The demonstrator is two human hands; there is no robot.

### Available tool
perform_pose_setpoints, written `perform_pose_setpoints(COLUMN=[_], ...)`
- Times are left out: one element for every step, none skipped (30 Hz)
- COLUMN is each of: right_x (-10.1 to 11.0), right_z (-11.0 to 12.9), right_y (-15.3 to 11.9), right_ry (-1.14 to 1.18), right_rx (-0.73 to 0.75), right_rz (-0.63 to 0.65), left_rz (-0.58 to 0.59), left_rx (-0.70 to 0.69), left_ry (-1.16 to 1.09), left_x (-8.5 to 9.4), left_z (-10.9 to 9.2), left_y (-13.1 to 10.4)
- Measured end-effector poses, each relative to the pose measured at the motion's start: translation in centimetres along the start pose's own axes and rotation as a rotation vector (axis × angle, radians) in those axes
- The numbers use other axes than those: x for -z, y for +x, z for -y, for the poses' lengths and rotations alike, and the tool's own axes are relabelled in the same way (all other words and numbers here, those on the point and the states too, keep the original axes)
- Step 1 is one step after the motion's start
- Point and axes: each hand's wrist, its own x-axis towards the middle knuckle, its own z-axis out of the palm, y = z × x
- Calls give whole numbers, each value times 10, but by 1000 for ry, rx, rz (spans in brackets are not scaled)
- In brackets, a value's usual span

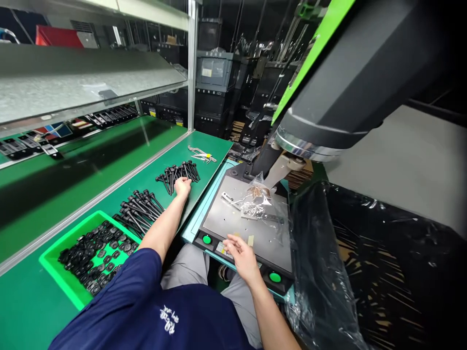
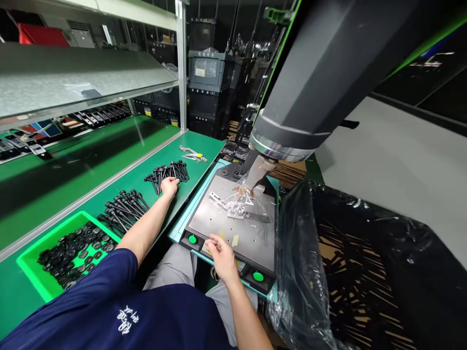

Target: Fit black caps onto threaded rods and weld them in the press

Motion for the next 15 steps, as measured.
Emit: perform_pose_setpoints(right_x=[2,3,3,4,4,5,6,8,10,14,18,22,26,31,34], right_z=[-1,-2,-2,-3,-3,-3,-3,-4,-4,-4,-5,-5,-6,-6,-6], right_y=[-3,-6,-9,-12,-15,-19,-22,-25,-28,-31,-34,-37,-40,-43,-47], right_ry=[-2,-6,-10,-13,-15,-17,-16,-15,-13,-12,-11,-11,-15,-20,-27], right_rx=[-16,-27,-34,-36,-36,-36,-37,-41,-46,-51,-56,-61,-68,-77,-88], right_rz=[-3,-3,-4,-5,-9,-12,-17,-19,-22,-26,-28,-30,-34,-37,-42], left_rz=[-9,-15,-18,-18,-17,-15,-13,-10,-6,-2,1,3,3,2,3], left_rx=[8,12,14,13,8,-1,-12,-25,-40,-55,-70,-86,-102,-119,-139], left_ry=[32,59,82,105,125,143,158,172,184,194,200,202,199,189,173], left_x=[-2,-4,-6,-6,-7,-6,-5,-4,-2,0,3,6,9,13,17], left_z=[-6,-11,-15,-18,-21,-22,-23,-24,-25,-26,-28,-29,-30,-31,-30], left_y=[6,12,16,19,21,22,22,21,19,16,12,7,0,-9,-20])
